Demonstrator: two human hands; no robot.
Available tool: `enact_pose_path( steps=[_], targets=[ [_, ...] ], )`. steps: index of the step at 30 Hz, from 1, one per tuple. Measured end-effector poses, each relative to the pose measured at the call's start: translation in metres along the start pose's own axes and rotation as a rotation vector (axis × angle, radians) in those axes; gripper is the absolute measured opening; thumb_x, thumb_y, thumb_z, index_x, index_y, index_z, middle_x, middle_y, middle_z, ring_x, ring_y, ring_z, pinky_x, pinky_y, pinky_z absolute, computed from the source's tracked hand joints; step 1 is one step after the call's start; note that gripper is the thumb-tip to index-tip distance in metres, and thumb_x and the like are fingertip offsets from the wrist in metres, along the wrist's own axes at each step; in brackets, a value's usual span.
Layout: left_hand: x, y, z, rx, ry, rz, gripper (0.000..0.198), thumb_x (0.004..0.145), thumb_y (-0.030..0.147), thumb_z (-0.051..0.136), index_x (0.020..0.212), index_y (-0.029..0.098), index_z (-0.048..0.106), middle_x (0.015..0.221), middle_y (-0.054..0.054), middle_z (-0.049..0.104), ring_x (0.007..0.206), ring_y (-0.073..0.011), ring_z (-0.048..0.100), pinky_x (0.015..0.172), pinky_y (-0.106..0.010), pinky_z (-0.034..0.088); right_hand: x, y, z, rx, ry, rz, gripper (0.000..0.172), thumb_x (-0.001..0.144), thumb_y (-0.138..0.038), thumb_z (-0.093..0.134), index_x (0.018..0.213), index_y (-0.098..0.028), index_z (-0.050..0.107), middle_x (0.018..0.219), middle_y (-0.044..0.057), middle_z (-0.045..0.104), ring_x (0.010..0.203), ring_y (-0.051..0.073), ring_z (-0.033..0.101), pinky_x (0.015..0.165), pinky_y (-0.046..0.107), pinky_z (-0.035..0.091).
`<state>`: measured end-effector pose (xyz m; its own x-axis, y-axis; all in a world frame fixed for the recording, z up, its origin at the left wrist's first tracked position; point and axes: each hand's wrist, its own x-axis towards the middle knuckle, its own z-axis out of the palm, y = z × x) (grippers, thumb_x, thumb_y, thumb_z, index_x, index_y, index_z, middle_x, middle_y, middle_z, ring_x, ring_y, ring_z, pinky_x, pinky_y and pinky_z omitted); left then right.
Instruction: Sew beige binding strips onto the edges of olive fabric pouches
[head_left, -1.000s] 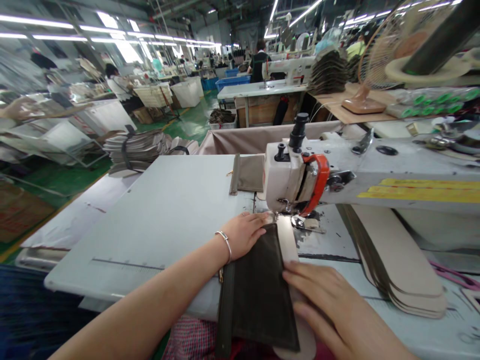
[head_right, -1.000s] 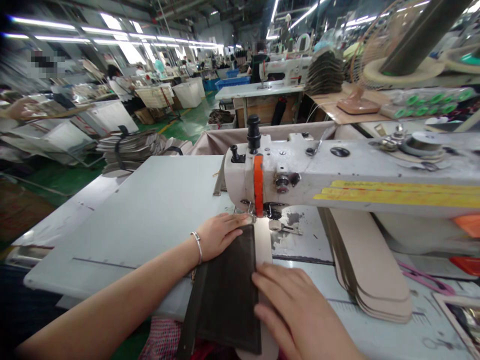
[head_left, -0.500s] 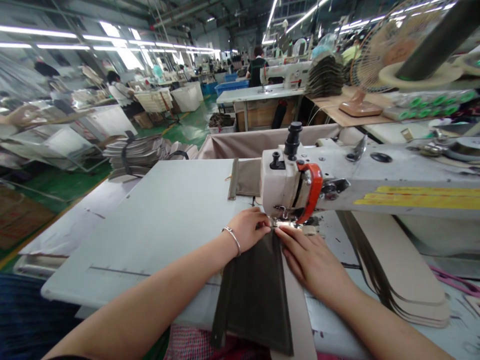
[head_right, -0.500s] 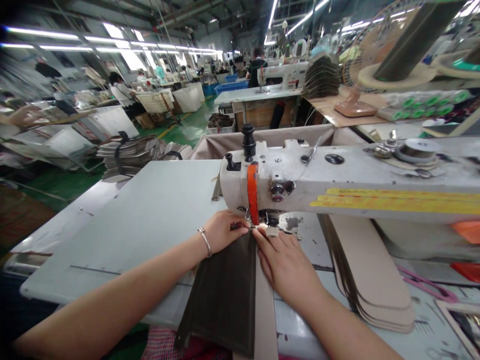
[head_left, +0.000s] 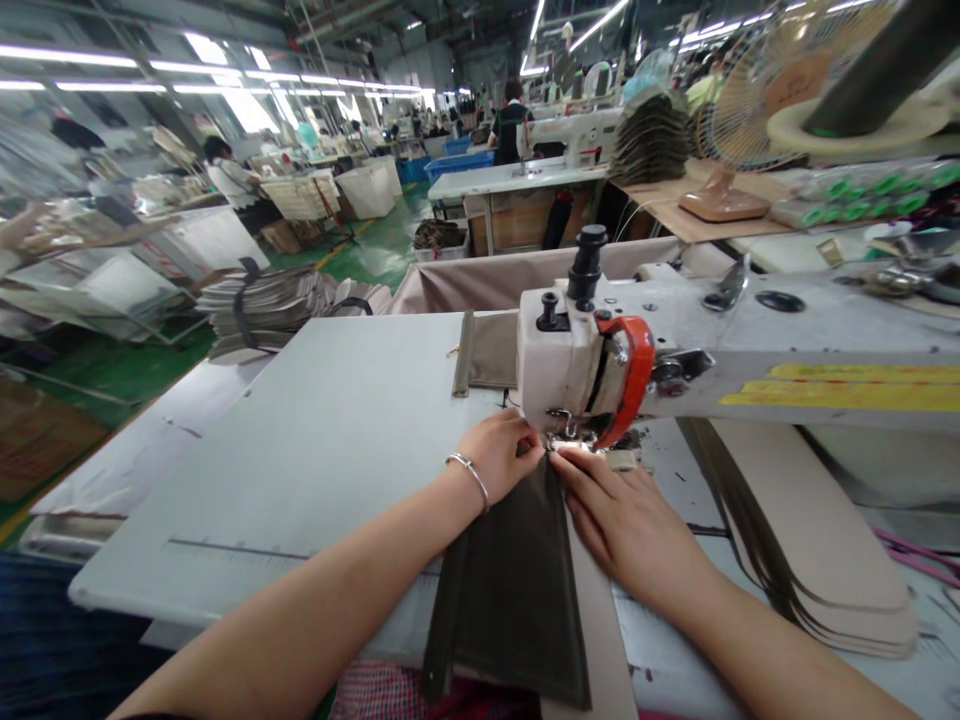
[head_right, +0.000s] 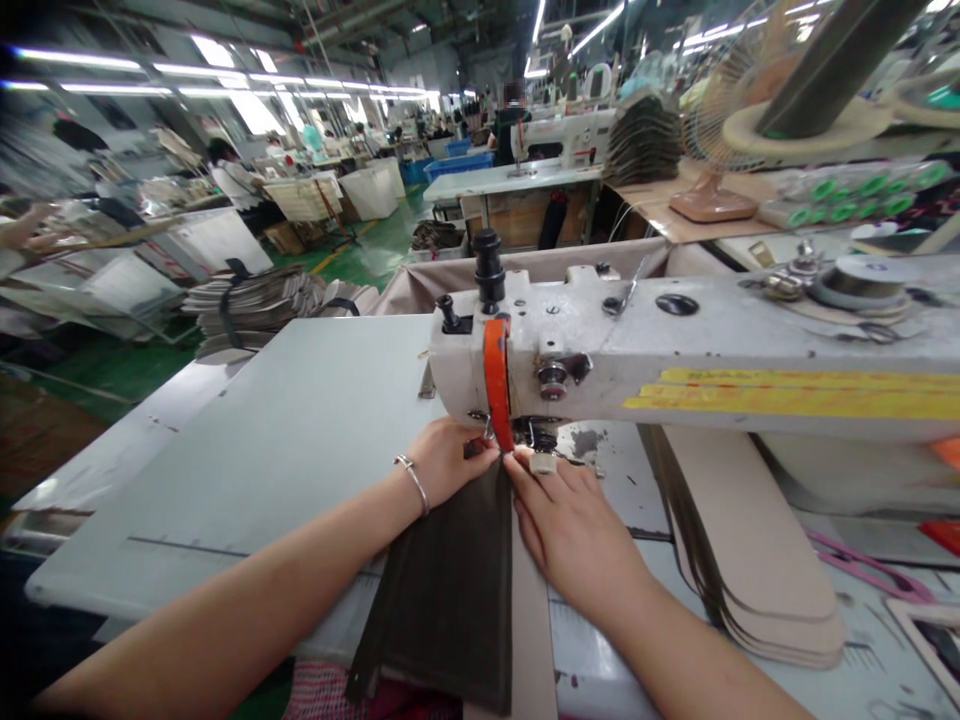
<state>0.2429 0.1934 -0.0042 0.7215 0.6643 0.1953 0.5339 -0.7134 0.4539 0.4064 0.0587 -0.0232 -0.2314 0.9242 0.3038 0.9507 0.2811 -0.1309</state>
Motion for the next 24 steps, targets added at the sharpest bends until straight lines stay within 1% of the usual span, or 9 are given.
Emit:
enact_pose_path(
  steps=[3, 9, 12, 14, 16, 18, 20, 22, 24],
  targets=[
    [0.0, 0.001, 0.0, 0.018, 0.004, -0.001, 0.011, 0.083, 0.026, 0.059, 0.082, 0.02, 0.068, 0.083, -0.003, 0.068, 0.078, -0.0175, 0.062, 0.068, -0.027, 0.048, 0.0, 0.0, 0.0, -0.002, -0.005, -0.001, 0.046, 0.094, -0.026, 0.041, 0.14, -0.02, 0.039, 0.14, 0.008, 0.045, 0.116, 0.026, 0.048, 0.092, 0.043, 0.039],
    [0.004, -0.001, 0.001, 0.055, 0.006, 0.002, 0.011, 0.084, 0.026, 0.059, 0.083, 0.019, 0.068, 0.081, -0.004, 0.067, 0.077, -0.0183, 0.062, 0.068, -0.027, 0.049, -0.001, 0.0, 0.002, -0.007, 0.004, -0.002, 0.049, 0.093, -0.025, 0.042, 0.141, -0.019, 0.037, 0.141, 0.01, 0.045, 0.115, 0.026, 0.049, 0.09, 0.043, 0.04],
    [0.005, -0.002, 0.0, 0.067, 0.008, 0.018, 0.01, 0.084, 0.026, 0.06, 0.082, 0.019, 0.067, 0.085, -0.004, 0.067, 0.08, -0.0189, 0.063, 0.071, -0.028, 0.05, -0.001, 0.0, 0.002, -0.01, 0.011, -0.001, 0.048, 0.093, -0.024, 0.042, 0.141, -0.019, 0.039, 0.14, 0.01, 0.046, 0.115, 0.026, 0.049, 0.09, 0.043, 0.04],
    [0.002, 0.0, -0.002, 0.073, 0.016, 0.033, 0.009, 0.085, 0.024, 0.06, 0.085, 0.02, 0.067, 0.091, -0.004, 0.068, 0.087, -0.0202, 0.062, 0.078, -0.031, 0.05, -0.001, 0.0, 0.001, -0.007, 0.008, -0.004, 0.046, 0.093, -0.025, 0.042, 0.139, -0.019, 0.041, 0.139, 0.01, 0.047, 0.115, 0.026, 0.049, 0.09, 0.043, 0.04],
    [-0.006, 0.003, -0.007, 0.092, -0.001, 0.109, 0.01, 0.087, 0.023, 0.059, 0.09, 0.02, 0.067, 0.099, -0.004, 0.067, 0.097, -0.0211, 0.06, 0.089, -0.033, 0.048, -0.002, 0.0, 0.0, -0.004, 0.003, -0.01, 0.043, 0.094, -0.026, 0.042, 0.137, -0.02, 0.044, 0.138, 0.009, 0.048, 0.114, 0.025, 0.05, 0.091, 0.042, 0.039],
    [-0.016, 0.007, -0.011, 0.121, -0.041, 0.229, 0.014, 0.091, 0.022, 0.055, 0.097, 0.019, 0.066, 0.108, -0.004, 0.066, 0.107, -0.0206, 0.057, 0.099, -0.035, 0.044, -0.002, 0.0, -0.001, 0.001, -0.003, -0.012, 0.041, 0.095, -0.026, 0.042, 0.136, -0.021, 0.045, 0.137, 0.008, 0.048, 0.112, 0.025, 0.05, 0.091, 0.042, 0.039],
    [-0.024, 0.009, -0.014, 0.145, -0.08, 0.312, 0.018, 0.094, 0.021, 0.051, 0.106, 0.017, 0.064, 0.115, -0.005, 0.064, 0.113, -0.019, 0.054, 0.103, -0.034, 0.042, -0.001, 0.0, -0.001, 0.005, -0.009, -0.012, 0.041, 0.095, -0.026, 0.041, 0.135, -0.021, 0.045, 0.137, 0.008, 0.049, 0.112, 0.024, 0.05, 0.091, 0.042, 0.038],
    [-0.027, 0.009, -0.016, 0.152, -0.097, 0.321, 0.021, 0.095, 0.022, 0.05, 0.111, 0.017, 0.062, 0.12, -0.005, 0.062, 0.117, -0.0185, 0.052, 0.104, -0.033, 0.041, -0.001, 0.0, -0.001, 0.008, -0.014, -0.007, 0.041, 0.095, -0.025, 0.041, 0.135, -0.021, 0.045, 0.137, 0.008, 0.048, 0.111, 0.025, 0.051, 0.091, 0.042, 0.038],
    [-0.027, 0.009, -0.016, 0.152, -0.118, 0.323, 0.021, 0.094, 0.023, 0.05, 0.111, 0.017, 0.062, 0.121, -0.005, 0.062, 0.117, -0.0186, 0.053, 0.105, -0.033, 0.042, -0.001, 0.0, -0.001, 0.007, -0.014, -0.002, 0.041, 0.095, -0.025, 0.041, 0.136, -0.021, 0.044, 0.138, 0.008, 0.048, 0.11, 0.025, 0.051, 0.09, 0.043, 0.038]
  ],
)
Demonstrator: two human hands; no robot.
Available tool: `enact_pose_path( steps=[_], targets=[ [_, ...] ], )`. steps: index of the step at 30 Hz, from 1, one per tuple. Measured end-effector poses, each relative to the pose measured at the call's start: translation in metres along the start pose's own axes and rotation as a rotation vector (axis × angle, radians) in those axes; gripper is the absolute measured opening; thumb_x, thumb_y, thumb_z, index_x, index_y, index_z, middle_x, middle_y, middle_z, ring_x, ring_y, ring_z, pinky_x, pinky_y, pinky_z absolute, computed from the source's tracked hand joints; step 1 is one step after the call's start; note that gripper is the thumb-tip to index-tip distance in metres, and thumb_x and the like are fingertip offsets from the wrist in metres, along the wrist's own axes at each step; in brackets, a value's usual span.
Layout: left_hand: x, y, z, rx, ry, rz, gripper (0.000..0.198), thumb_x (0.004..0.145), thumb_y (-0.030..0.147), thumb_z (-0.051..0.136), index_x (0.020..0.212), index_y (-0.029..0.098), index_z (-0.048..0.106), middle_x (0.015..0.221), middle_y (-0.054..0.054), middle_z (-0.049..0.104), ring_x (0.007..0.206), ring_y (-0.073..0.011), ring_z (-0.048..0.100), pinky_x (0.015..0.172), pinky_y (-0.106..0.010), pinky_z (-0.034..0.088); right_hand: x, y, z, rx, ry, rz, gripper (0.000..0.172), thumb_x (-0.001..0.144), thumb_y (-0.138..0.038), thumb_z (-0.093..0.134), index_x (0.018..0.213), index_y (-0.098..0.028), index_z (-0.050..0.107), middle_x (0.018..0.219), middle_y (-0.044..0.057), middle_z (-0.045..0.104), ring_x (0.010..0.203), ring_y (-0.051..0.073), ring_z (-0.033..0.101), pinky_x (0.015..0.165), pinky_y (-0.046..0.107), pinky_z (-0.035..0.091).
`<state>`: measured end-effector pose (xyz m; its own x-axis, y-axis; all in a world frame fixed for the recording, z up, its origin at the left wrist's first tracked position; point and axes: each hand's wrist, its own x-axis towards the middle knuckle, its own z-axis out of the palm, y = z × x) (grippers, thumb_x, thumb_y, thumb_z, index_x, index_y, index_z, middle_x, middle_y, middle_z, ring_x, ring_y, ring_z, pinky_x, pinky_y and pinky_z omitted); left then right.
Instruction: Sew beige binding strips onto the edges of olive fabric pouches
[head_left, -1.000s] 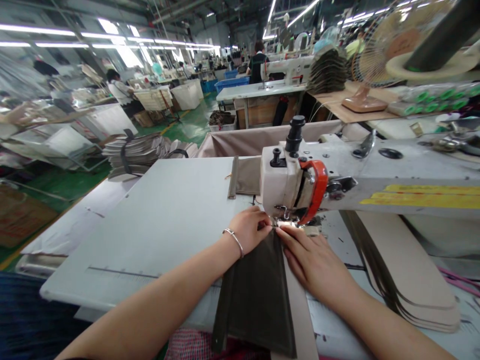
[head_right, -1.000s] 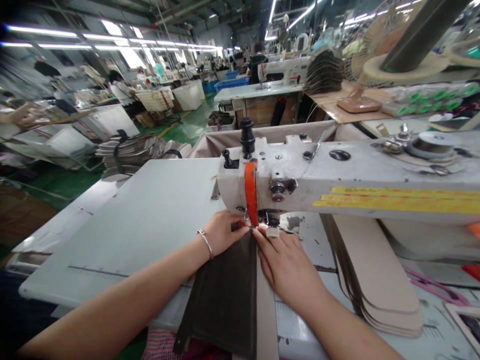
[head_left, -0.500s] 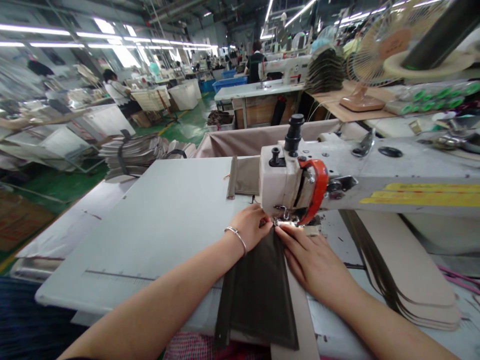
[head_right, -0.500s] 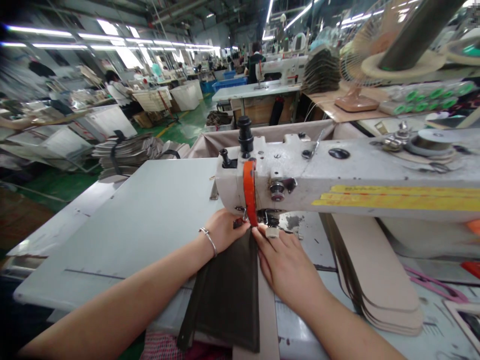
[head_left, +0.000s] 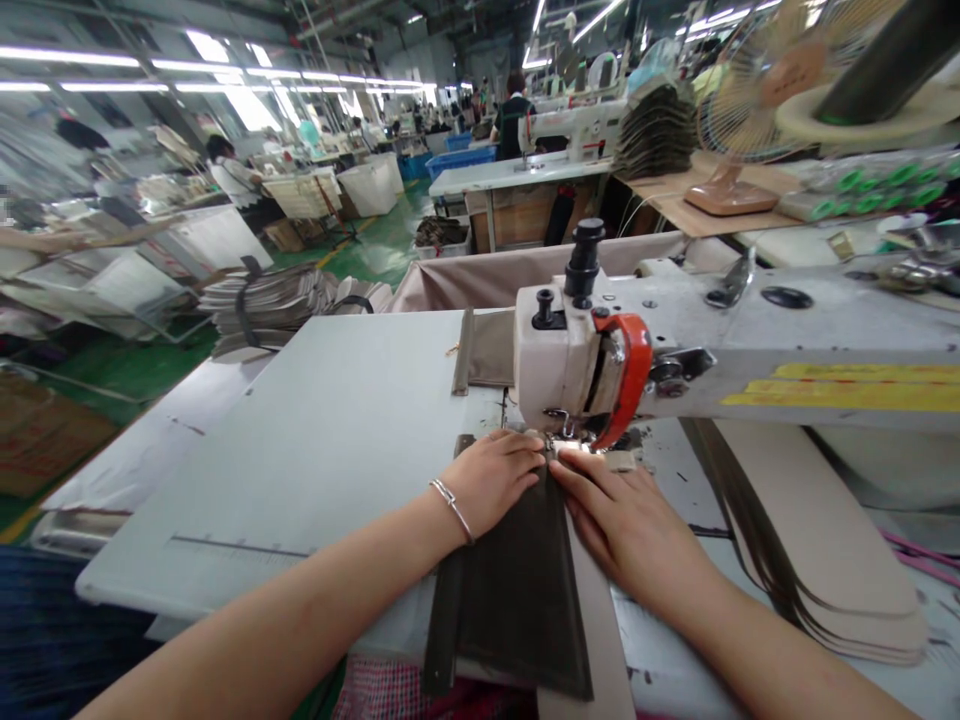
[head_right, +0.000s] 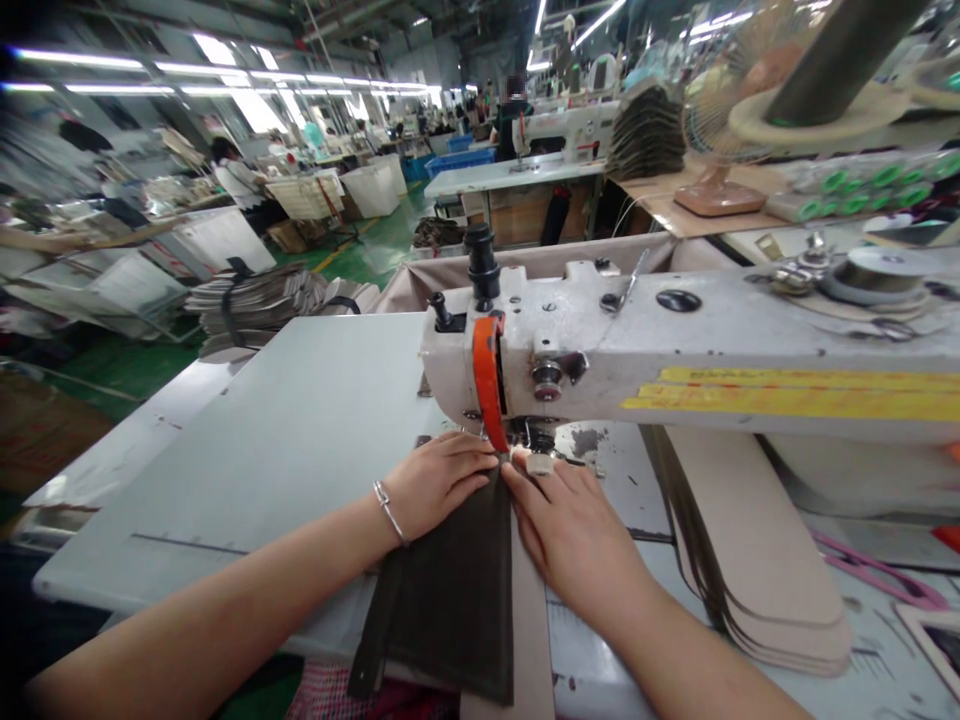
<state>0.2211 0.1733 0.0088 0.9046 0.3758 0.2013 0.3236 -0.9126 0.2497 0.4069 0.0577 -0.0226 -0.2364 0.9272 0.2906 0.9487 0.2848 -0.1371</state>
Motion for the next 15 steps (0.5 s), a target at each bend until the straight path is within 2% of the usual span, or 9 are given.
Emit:
enact_pose_path(
  steps=[7, 11, 15],
  targets=[
    [0.005, -0.002, 0.002, 0.027, 0.014, 0.004, 0.02, 0.094, 0.019, 0.051, 0.109, 0.013, 0.063, 0.116, -0.007, 0.064, 0.116, -0.0186, 0.054, 0.106, -0.034, 0.041, -0.001, 0.001, 0.002, 0.005, 0.005, 0.0, 0.042, 0.094, -0.023, 0.041, 0.137, -0.02, 0.043, 0.138, 0.009, 0.047, 0.11, 0.026, 0.05, 0.09, 0.042, 0.038],
    [0.004, 0.001, 0.005, 0.022, 0.014, -0.026, 0.019, 0.094, 0.019, 0.05, 0.106, 0.015, 0.064, 0.121, -0.006, 0.061, 0.116, -0.018, 0.054, 0.107, -0.033, 0.041, -0.003, 0.0, 0.002, 0.01, 0.0, -0.008, 0.039, 0.094, -0.025, 0.043, 0.133, -0.021, 0.047, 0.132, 0.008, 0.051, 0.107, 0.025, 0.05, 0.089, 0.042, 0.039],
    [-0.016, 0.017, -0.003, 0.017, -0.077, -0.02, 0.025, 0.092, 0.021, 0.053, 0.115, 0.014, 0.06, 0.128, -0.008, 0.058, 0.127, -0.022, 0.046, 0.111, -0.039, 0.036, -0.014, -0.005, -0.002, 0.006, 0.012, -0.007, 0.041, 0.092, -0.022, 0.047, 0.133, -0.022, 0.046, 0.129, 0.008, 0.052, 0.112, 0.025, 0.048, 0.092, 0.043, 0.039]
  ],
)
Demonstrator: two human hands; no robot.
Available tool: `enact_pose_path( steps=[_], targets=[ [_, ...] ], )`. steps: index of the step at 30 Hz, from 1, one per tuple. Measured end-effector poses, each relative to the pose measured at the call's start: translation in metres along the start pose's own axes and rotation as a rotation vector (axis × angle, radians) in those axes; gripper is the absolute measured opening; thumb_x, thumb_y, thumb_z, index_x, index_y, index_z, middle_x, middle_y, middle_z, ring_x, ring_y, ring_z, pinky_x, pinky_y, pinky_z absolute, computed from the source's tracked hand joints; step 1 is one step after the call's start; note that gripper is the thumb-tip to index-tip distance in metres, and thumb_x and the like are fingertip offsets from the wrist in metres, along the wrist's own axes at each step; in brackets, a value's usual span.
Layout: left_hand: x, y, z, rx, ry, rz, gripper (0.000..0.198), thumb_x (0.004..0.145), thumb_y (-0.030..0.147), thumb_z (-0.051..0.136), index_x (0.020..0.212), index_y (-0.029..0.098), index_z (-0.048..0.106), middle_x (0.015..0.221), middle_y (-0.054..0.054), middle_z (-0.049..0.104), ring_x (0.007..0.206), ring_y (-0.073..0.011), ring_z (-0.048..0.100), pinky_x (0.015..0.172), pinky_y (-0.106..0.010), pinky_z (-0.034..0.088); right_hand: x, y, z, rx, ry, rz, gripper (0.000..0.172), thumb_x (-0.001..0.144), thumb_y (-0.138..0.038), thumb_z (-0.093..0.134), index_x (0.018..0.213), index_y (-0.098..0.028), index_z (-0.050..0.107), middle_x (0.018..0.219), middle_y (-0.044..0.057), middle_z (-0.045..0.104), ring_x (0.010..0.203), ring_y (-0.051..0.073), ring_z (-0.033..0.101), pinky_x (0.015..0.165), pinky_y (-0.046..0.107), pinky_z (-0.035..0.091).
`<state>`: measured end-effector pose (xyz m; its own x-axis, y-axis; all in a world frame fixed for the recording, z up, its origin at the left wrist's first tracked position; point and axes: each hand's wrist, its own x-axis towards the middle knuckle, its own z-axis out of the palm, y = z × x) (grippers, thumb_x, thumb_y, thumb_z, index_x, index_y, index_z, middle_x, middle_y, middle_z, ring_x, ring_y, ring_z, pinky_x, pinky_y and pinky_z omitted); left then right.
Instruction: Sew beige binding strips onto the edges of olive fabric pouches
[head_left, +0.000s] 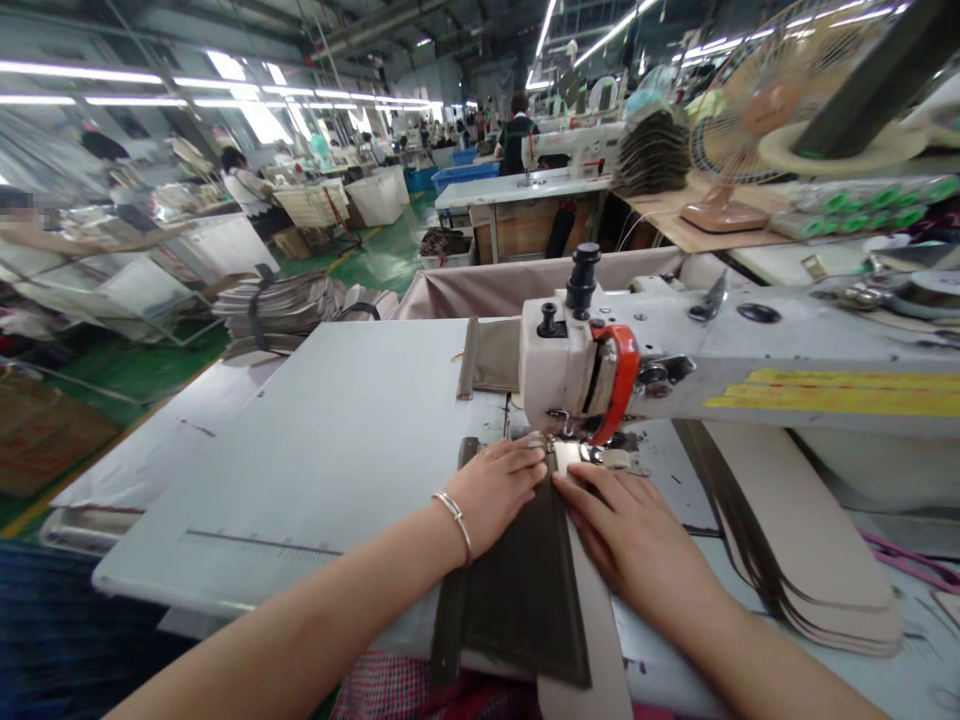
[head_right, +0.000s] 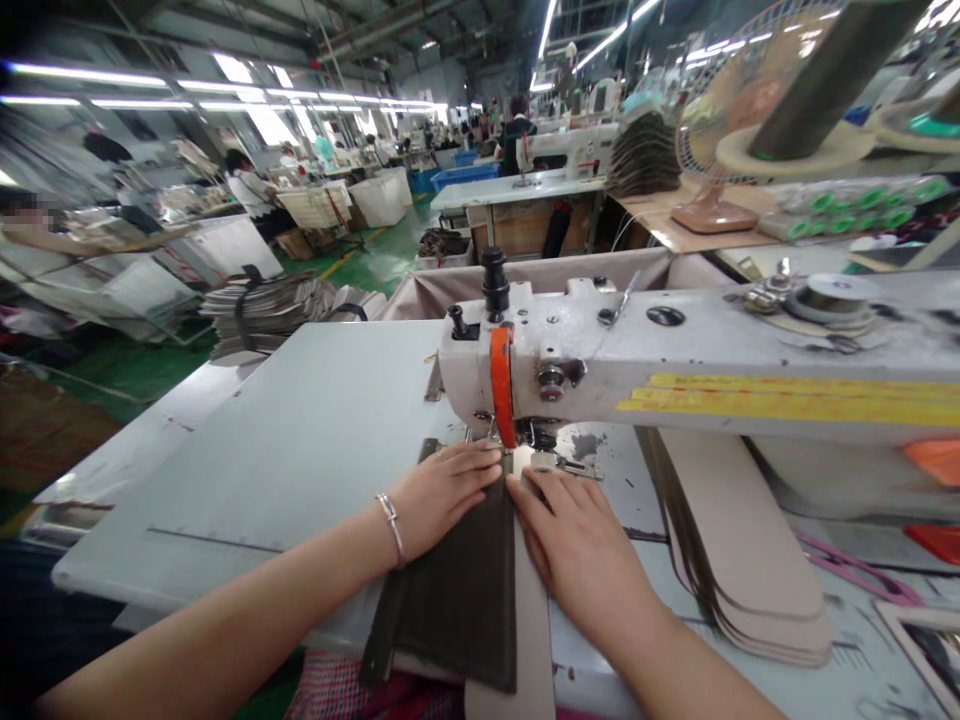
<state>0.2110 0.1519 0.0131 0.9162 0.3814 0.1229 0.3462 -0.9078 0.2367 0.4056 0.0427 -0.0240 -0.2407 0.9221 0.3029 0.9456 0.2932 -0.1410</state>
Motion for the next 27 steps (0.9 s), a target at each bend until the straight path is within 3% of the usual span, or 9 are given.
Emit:
enact_pose_path(
  steps=[4, 8, 15, 27],
  targets=[
    [-0.045, 0.032, -0.006, -0.134, -0.133, 0.137, 0.048, 0.089, 0.049, 0.055, 0.125, 0.018, 0.054, 0.136, -0.007, 0.052, 0.132, -0.0253, 0.04, 0.116, -0.046, 0.027, -0.016, -0.008, -0.002, 0.006, 0.025, -0.025, 0.044, 0.09, -0.019, 0.051, 0.134, -0.022, 0.046, 0.129, 0.009, 0.05, 0.116, 0.025, 0.046, 0.094, 0.043, 0.038],
    [-0.07, 0.051, -0.002, -0.145, -0.137, 0.189, 0.037, 0.093, 0.036, 0.051, 0.124, 0.017, 0.054, 0.136, -0.006, 0.052, 0.132, -0.0219, 0.041, 0.117, -0.041, 0.026, -0.02, -0.011, 0.0, 0.013, 0.04, -0.041, 0.045, 0.089, -0.018, 0.052, 0.133, -0.022, 0.047, 0.129, 0.009, 0.049, 0.117, 0.025, 0.045, 0.095, 0.043, 0.038],
    [-0.061, 0.045, 0.009, -0.136, 0.068, 0.16, 0.024, 0.093, 0.025, 0.05, 0.115, 0.02, 0.058, 0.127, -0.001, 0.059, 0.127, -0.0159, 0.046, 0.117, -0.034, 0.027, -0.016, -0.01, 0.0, 0.01, 0.023, -0.04, 0.045, 0.089, -0.019, 0.052, 0.134, -0.022, 0.045, 0.129, 0.007, 0.05, 0.117, 0.023, 0.044, 0.096, 0.041, 0.037],
    [-0.041, 0.025, 0.018, -0.066, 0.141, 0.231, 0.023, 0.096, 0.018, 0.041, 0.11, 0.016, 0.06, 0.12, -0.004, 0.063, 0.12, -0.015, 0.052, 0.113, -0.034, 0.035, -0.017, -0.008, 0.0, 0.024, 0.005, -0.04, 0.047, 0.09, -0.019, 0.05, 0.137, -0.021, 0.043, 0.132, 0.008, 0.048, 0.12, 0.024, 0.042, 0.095, 0.041, 0.037]
  ],
)
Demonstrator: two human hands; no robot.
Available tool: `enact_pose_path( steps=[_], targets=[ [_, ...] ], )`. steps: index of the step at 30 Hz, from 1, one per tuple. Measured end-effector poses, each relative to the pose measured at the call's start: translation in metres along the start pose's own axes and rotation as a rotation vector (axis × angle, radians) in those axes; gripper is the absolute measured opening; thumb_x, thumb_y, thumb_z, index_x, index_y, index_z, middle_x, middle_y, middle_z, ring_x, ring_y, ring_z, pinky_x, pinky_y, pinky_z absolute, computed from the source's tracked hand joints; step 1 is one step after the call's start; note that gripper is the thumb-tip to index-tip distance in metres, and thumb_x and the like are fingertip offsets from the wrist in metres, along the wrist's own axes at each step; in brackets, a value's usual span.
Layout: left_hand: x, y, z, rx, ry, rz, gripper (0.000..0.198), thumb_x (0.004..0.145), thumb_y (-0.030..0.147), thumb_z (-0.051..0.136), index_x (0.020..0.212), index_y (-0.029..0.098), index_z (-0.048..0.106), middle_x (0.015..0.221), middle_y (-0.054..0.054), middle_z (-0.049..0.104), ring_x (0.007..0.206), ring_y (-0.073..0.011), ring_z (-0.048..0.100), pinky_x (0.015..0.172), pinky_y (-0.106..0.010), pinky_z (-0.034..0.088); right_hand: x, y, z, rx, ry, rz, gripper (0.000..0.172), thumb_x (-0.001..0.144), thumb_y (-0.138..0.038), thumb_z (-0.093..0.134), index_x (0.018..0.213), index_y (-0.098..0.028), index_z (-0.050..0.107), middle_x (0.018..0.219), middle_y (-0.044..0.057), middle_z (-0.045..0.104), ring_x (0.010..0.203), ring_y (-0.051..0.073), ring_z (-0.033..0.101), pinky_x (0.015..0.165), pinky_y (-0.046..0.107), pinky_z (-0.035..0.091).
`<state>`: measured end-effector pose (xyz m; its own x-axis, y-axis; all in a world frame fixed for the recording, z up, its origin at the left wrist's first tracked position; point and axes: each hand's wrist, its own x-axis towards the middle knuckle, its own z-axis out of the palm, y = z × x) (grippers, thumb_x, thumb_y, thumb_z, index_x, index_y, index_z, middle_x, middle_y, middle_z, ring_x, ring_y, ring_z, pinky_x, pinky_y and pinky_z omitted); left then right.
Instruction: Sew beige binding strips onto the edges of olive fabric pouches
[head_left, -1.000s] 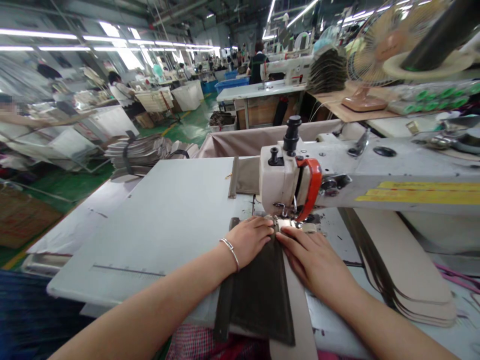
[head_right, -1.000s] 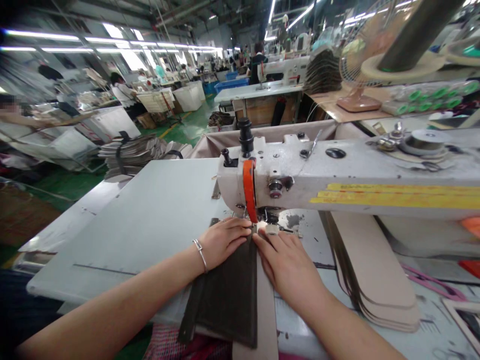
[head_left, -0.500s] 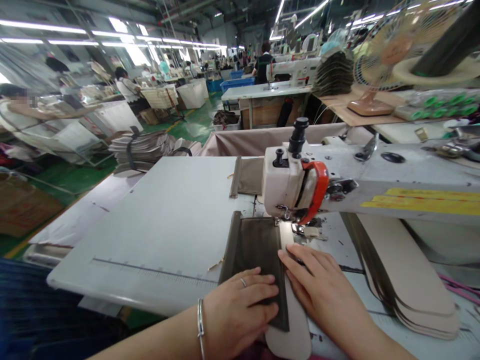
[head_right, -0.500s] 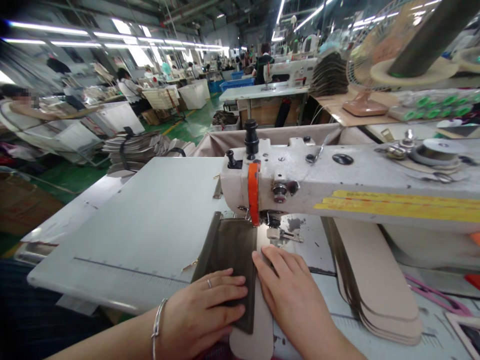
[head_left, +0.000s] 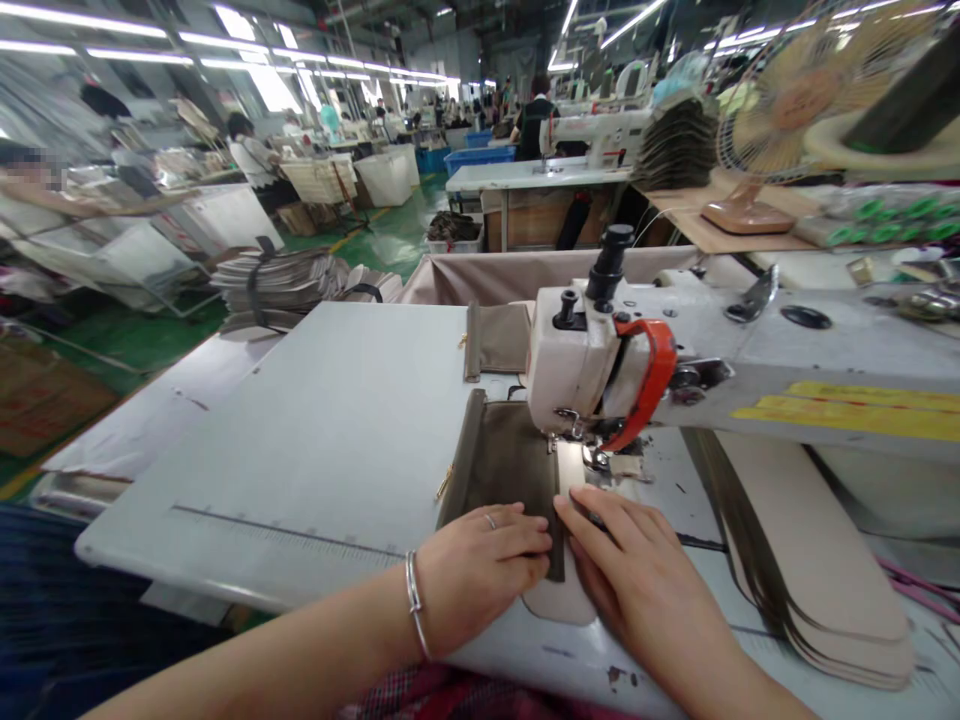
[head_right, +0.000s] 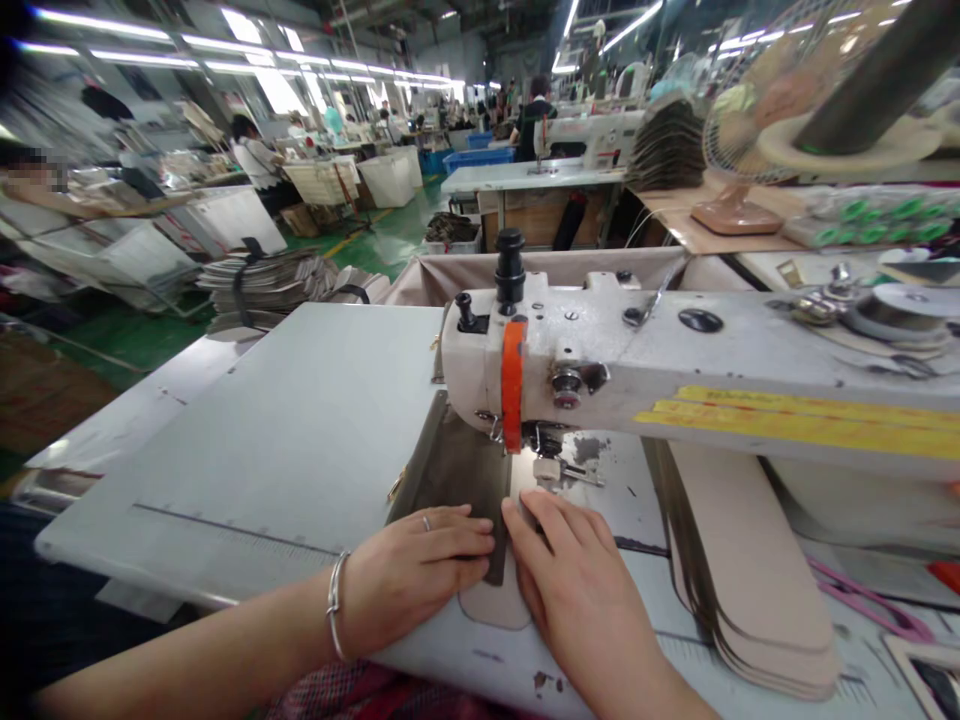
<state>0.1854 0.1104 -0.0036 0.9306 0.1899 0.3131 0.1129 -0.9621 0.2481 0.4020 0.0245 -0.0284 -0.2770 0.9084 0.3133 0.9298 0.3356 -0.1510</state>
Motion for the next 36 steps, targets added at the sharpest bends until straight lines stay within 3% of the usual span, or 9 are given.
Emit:
enact_pose_path(
  steps=[9, 22, 36],
  targets=[
    [0.012, -0.014, 0.0, 0.094, 0.0, 0.037, 0.022, 0.097, 0.014, 0.042, 0.11, 0.014, 0.059, 0.116, -0.004, 0.064, 0.116, -0.0121, 0.055, 0.113, -0.033, 0.036, 0.001, -0.002, -0.002, 0.007, 0.009, 0.011, 0.046, 0.091, -0.019, 0.049, 0.136, -0.021, 0.043, 0.131, 0.009, 0.048, 0.119, 0.024, 0.043, 0.095, 0.042, 0.037],
    [0.026, -0.039, 0.004, 0.117, -0.057, 0.006, 0.024, 0.096, 0.016, 0.041, 0.113, 0.014, 0.059, 0.121, -0.006, 0.063, 0.121, -0.0146, 0.052, 0.111, -0.032, 0.038, 0.001, 0.0, -0.001, -0.013, 0.002, 0.003, 0.05, 0.087, -0.017, 0.052, 0.137, -0.02, 0.044, 0.132, 0.009, 0.05, 0.119, 0.024, 0.046, 0.095, 0.04, 0.039],
    [0.053, -0.059, 0.0, 0.152, -0.104, -0.09, 0.018, 0.094, 0.015, 0.048, 0.107, 0.012, 0.06, 0.109, -0.008, 0.063, 0.108, -0.0177, 0.057, 0.1, -0.031, 0.046, 0.025, 0.007, -0.005, -0.073, -0.027, 0.036, 0.045, 0.093, -0.033, 0.047, 0.136, -0.019, 0.045, 0.131, 0.008, 0.053, 0.11, 0.026, 0.05, 0.089, 0.043, 0.04]
  ],
)
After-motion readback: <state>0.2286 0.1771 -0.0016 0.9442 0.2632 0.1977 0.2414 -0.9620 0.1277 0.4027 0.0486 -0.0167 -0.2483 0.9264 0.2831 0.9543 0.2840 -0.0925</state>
